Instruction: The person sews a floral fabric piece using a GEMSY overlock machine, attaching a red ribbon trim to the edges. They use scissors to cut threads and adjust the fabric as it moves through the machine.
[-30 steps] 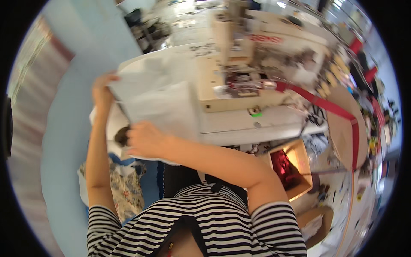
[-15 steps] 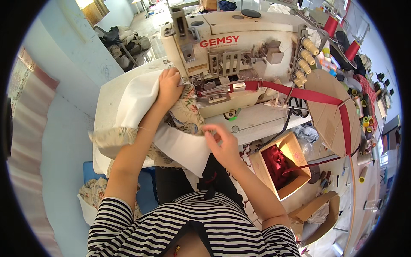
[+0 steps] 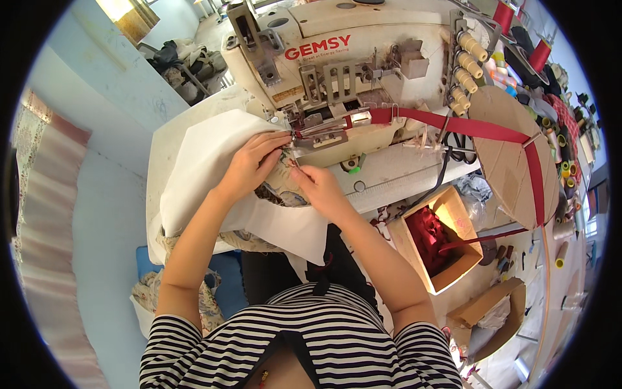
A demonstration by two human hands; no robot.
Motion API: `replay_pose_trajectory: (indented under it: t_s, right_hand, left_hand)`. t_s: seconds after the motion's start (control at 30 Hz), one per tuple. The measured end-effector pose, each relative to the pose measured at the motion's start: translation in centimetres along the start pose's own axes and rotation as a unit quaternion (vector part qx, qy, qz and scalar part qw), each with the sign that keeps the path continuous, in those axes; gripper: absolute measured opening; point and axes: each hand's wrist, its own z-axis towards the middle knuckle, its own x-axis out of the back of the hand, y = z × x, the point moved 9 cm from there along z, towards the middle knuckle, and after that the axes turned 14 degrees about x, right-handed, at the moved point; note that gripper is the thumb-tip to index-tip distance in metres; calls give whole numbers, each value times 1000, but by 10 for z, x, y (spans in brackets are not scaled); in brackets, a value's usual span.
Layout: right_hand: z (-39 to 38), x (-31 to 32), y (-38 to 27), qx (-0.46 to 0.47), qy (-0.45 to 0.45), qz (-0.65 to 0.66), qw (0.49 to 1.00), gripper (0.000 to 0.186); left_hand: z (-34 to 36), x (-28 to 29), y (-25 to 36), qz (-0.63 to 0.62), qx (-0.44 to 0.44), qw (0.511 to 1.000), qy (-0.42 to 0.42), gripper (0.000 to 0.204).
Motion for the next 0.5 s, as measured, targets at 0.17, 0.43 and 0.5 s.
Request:
replay_pose_trajectory:
  t_s: [0.17, 0.43, 0.5]
  right_hand:
    - [2, 22, 5, -7, 15, 33, 999, 31]
    - [4, 39, -2, -46, 32, 125, 991, 31]
    - [6, 39, -1, -43, 37, 123, 991, 31]
  left_hand:
    - [7, -2, 4, 61, 18, 998, 21, 18]
    - [9, -5, 7, 112, 29, 989, 90, 12]
    - [10, -6, 5, 109, 32, 989, 93, 12]
